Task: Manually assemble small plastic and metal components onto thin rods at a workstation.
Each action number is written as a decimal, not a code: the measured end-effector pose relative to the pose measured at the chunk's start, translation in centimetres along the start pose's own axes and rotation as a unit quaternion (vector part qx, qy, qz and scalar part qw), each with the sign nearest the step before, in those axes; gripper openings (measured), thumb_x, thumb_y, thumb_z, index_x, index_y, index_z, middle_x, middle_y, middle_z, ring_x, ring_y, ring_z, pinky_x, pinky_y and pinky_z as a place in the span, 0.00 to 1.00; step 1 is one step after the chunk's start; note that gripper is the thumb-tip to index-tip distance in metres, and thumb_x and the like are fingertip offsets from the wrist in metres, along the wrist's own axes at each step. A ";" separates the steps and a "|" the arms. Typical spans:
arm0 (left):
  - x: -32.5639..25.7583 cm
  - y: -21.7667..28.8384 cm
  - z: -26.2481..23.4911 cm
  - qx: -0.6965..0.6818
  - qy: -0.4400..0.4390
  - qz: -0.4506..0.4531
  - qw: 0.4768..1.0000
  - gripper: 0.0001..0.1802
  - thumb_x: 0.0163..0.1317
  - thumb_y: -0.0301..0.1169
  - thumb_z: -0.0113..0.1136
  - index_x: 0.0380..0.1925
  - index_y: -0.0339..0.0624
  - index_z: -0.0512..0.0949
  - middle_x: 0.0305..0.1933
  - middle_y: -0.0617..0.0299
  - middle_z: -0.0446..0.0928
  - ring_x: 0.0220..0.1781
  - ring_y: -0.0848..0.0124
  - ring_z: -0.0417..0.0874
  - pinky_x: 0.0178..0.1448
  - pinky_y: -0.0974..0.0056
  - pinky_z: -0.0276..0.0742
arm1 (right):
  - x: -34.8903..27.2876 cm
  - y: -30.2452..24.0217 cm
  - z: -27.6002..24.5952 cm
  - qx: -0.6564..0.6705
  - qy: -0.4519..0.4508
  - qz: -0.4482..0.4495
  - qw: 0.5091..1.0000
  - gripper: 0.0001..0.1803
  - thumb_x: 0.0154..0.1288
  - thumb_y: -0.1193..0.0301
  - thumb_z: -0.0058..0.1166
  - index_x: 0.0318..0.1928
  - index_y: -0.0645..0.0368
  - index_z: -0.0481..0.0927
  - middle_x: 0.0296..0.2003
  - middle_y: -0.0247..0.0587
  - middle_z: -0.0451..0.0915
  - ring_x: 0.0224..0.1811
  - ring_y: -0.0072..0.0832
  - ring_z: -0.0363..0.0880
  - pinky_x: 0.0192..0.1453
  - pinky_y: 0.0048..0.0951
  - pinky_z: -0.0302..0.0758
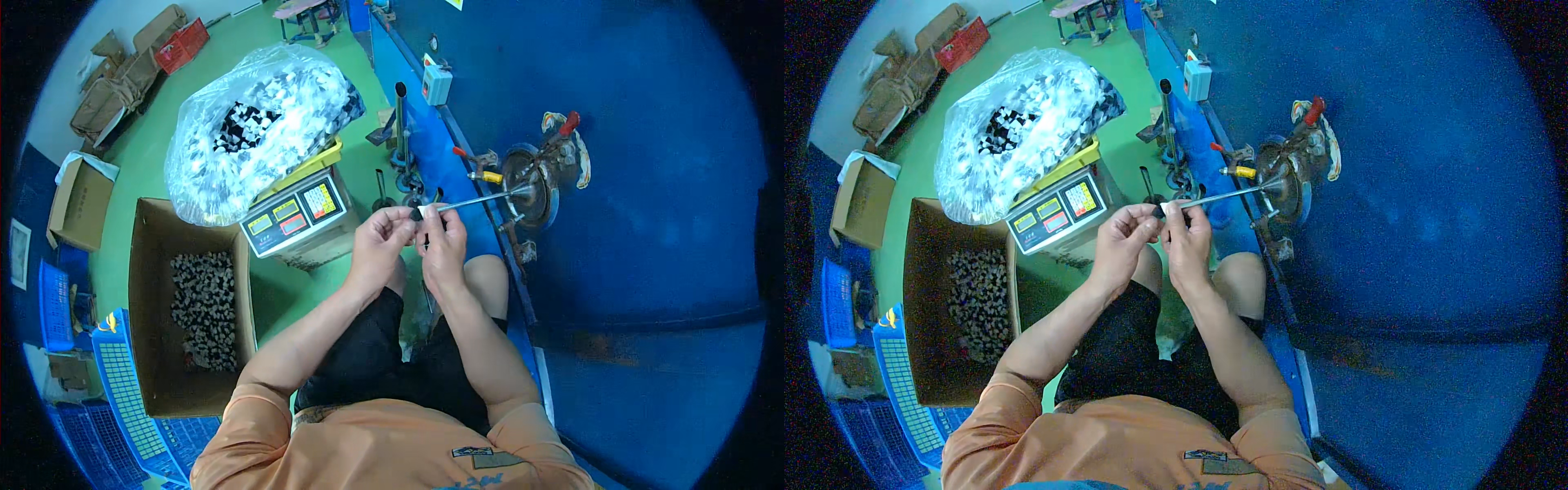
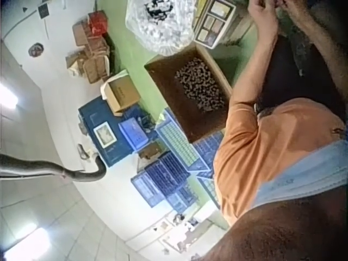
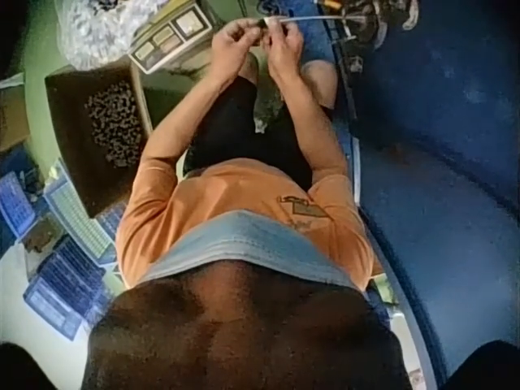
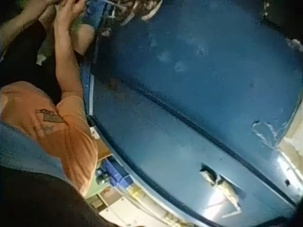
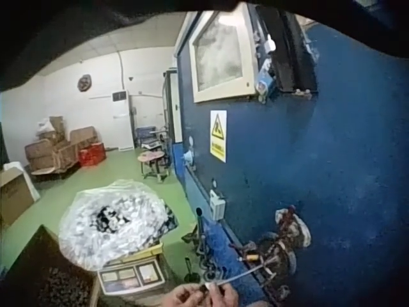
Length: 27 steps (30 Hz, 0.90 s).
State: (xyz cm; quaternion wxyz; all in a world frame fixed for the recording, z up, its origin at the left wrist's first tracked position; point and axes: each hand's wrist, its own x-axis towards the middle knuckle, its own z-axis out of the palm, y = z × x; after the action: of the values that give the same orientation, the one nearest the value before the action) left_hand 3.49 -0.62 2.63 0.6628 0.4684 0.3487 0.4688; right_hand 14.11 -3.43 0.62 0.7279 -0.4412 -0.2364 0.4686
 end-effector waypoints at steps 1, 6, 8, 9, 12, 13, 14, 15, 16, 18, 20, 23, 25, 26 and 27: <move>0.0 -0.1 0.1 -0.009 -0.009 0.001 1.000 0.06 0.65 0.21 0.55 0.41 0.32 0.75 0.33 0.59 0.77 0.32 0.75 0.77 0.40 0.72 0.75 | -0.1 0.0 0.1 -0.002 0.001 0.003 1.000 0.07 0.73 0.68 0.49 0.43 0.58 0.73 0.22 0.28 0.68 0.21 0.13 0.62 0.22 0.16 0.57; 0.4 -0.6 0.3 -0.031 -0.034 0.008 0.999 0.06 0.65 0.20 0.55 0.41 0.32 0.75 0.32 0.60 0.78 0.30 0.75 0.77 0.37 0.72 0.75 | -0.2 0.0 0.4 -0.007 -0.001 0.008 1.000 0.07 0.73 0.68 0.48 0.42 0.58 0.73 0.23 0.28 0.69 0.21 0.13 0.62 0.22 0.16 0.57; 0.7 -0.8 0.2 -0.022 -0.027 0.013 0.999 0.06 0.65 0.20 0.54 0.41 0.32 0.76 0.31 0.60 0.77 0.28 0.76 0.76 0.34 0.73 0.75 | -0.2 0.2 0.3 -0.007 -0.009 0.003 1.000 0.07 0.73 0.68 0.48 0.42 0.58 0.73 0.24 0.28 0.69 0.21 0.13 0.62 0.22 0.16 0.57; 0.8 -1.0 0.2 -0.018 -0.023 0.015 0.999 0.06 0.64 0.20 0.54 0.41 0.32 0.76 0.30 0.61 0.77 0.28 0.76 0.76 0.33 0.73 0.75 | -0.2 0.2 0.3 -0.007 -0.014 0.000 1.000 0.07 0.73 0.68 0.48 0.42 0.58 0.73 0.24 0.28 0.70 0.21 0.13 0.62 0.21 0.16 0.57; 0.5 0.0 0.2 -0.001 -0.023 0.011 1.000 0.07 0.64 0.21 0.55 0.41 0.32 0.75 0.31 0.60 0.77 0.29 0.76 0.76 0.35 0.73 0.75 | -0.3 0.1 0.4 -0.038 -0.031 0.000 0.999 0.08 0.74 0.66 0.46 0.43 0.57 0.73 0.24 0.29 0.70 0.21 0.13 0.63 0.21 0.16 0.57; 0.3 0.4 0.1 0.008 -0.022 0.008 1.000 0.07 0.64 0.21 0.55 0.42 0.32 0.74 0.31 0.60 0.77 0.29 0.76 0.76 0.36 0.73 0.75 | -0.4 0.1 0.5 -0.053 -0.041 0.001 0.998 0.09 0.75 0.65 0.45 0.43 0.57 0.73 0.24 0.30 0.70 0.21 0.13 0.63 0.20 0.16 0.57; 0.1 0.7 -0.2 0.017 -0.020 0.006 1.000 0.08 0.64 0.21 0.55 0.42 0.32 0.74 0.32 0.60 0.77 0.29 0.76 0.76 0.36 0.73 0.75 | -0.5 0.2 0.5 -0.068 -0.051 0.003 0.996 0.10 0.75 0.64 0.44 0.43 0.57 0.73 0.24 0.30 0.70 0.21 0.14 0.63 0.20 0.16 0.57; -0.3 0.9 -0.6 0.097 0.030 0.033 0.994 0.08 0.64 0.23 0.56 0.42 0.33 0.74 0.31 0.61 0.77 0.30 0.76 0.76 0.36 0.73 0.74 | -0.6 0.1 0.4 -0.067 -0.049 0.002 0.997 0.10 0.75 0.64 0.44 0.43 0.57 0.73 0.24 0.30 0.70 0.21 0.14 0.63 0.20 0.16 0.57; -0.4 -0.4 -2.9 0.154 0.089 0.073 0.981 0.05 0.66 0.25 0.54 0.40 0.36 0.75 0.29 0.62 0.75 0.30 0.75 0.75 0.37 0.71 0.73 | -0.9 0.3 0.7 -0.047 -0.071 0.017 0.996 0.11 0.76 0.63 0.43 0.43 0.57 0.73 0.25 0.31 0.71 0.21 0.14 0.64 0.20 0.16 0.57; -1.8 1.6 -5.6 0.037 0.180 0.137 0.973 0.08 0.70 0.30 0.50 0.40 0.38 0.74 0.29 0.62 0.75 0.29 0.73 0.75 0.40 0.71 0.72 | -1.4 0.7 0.0 -0.010 -0.095 0.044 0.995 0.13 0.77 0.61 0.40 0.45 0.57 0.73 0.25 0.33 0.73 0.20 0.15 0.65 0.19 0.16 0.57; -2.5 5.1 -9.6 -0.147 0.323 0.186 0.916 0.12 0.70 0.36 0.48 0.44 0.39 0.73 0.31 0.63 0.73 0.31 0.75 0.73 0.43 0.71 0.70 | -2.0 0.9 -0.1 0.011 -0.107 0.062 0.992 0.14 0.77 0.61 0.38 0.45 0.57 0.73 0.26 0.34 0.74 0.20 0.16 0.65 0.19 0.16 0.57; -2.9 6.1 -12.4 -0.147 0.399 0.139 0.894 0.15 0.71 0.37 0.51 0.50 0.39 0.70 0.31 0.65 0.71 0.30 0.77 0.70 0.40 0.73 0.70 | -1.7 0.8 0.4 0.007 -0.101 0.100 0.990 0.17 0.78 0.59 0.34 0.47 0.58 0.72 0.28 0.37 0.77 0.20 0.17 0.67 0.19 0.17 0.59; -4.3 5.1 -9.9 -0.020 0.274 0.075 0.959 0.16 0.67 0.33 0.56 0.51 0.37 0.71 0.32 0.64 0.71 0.31 0.76 0.71 0.40 0.73 0.70 | -1.7 1.0 0.8 0.006 -0.104 0.114 0.988 0.18 0.78 0.58 0.33 0.47 0.58 0.72 0.29 0.38 0.78 0.21 0.18 0.68 0.19 0.17 0.59; -4.3 3.6 -9.0 0.092 0.196 0.030 0.976 0.15 0.64 0.31 0.58 0.50 0.38 0.75 0.34 0.63 0.75 0.32 0.75 0.73 0.41 0.72 0.71 | -1.9 1.0 0.9 -0.008 -0.104 0.102 0.989 0.18 0.78 0.59 0.33 0.47 0.58 0.72 0.30 0.39 0.79 0.21 0.18 0.68 0.19 0.17 0.60; -4.2 2.7 -7.4 0.140 0.108 0.013 0.984 0.13 0.62 0.28 0.59 0.46 0.38 0.78 0.36 0.61 0.77 0.34 0.75 0.75 0.42 0.72 0.73 | -1.9 1.2 1.1 -0.020 -0.103 0.089 0.990 0.17 0.78 0.59 0.33 0.48 0.58 0.72 0.31 0.39 0.79 0.21 0.18 0.68 0.20 0.18 0.61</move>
State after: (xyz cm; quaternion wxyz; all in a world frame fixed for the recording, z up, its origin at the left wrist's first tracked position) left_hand -5.31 -2.11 2.96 0.5428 0.5081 0.4742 0.4716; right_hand 11.86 -4.44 0.30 0.6459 -0.4243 -0.2797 0.5697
